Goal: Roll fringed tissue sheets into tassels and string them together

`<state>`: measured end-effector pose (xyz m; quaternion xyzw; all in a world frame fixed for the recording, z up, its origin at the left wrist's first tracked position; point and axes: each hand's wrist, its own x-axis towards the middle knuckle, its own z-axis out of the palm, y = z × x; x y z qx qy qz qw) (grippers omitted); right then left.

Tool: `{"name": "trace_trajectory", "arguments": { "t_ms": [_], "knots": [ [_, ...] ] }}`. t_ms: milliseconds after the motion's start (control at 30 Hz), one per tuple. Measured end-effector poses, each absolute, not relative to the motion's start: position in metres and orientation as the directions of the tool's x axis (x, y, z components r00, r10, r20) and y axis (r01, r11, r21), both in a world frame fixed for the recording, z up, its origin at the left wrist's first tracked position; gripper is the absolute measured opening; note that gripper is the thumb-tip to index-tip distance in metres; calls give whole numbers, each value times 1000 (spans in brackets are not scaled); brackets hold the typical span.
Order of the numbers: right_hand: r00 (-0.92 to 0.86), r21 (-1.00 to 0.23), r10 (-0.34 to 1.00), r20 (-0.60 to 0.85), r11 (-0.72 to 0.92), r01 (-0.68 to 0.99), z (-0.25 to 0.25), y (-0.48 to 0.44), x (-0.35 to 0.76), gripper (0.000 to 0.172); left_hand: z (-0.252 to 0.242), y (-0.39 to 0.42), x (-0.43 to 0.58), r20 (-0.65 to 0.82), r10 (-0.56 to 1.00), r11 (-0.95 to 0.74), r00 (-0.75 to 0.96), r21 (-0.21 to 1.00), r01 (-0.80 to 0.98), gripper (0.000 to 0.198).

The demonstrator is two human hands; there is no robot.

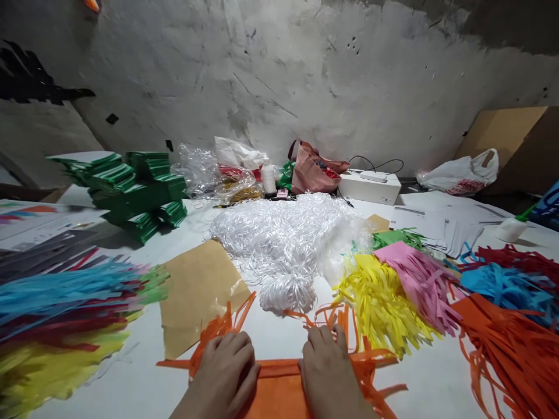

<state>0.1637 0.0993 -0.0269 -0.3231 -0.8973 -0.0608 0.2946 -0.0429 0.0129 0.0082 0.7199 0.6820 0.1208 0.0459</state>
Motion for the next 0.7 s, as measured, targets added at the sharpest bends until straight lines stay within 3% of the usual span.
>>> {"name": "trace_trajectory", "arguments": {
  "t_ms": [167,367,700],
  "knots": [
    [-613,-28,396,684,854,519,-17,97,161,23,-3,12,-46,315,934,-238,167,203,950,20],
    [-710,67,194,677,944,322,-20,95,145,30,-3,16,-49,416,854,-426,312,218,878,18],
    [-747,-43,301,592,938,344,-24,94,144,18,-4,15,-49,449,812,-474,372,135,870,21]
  ]
}}
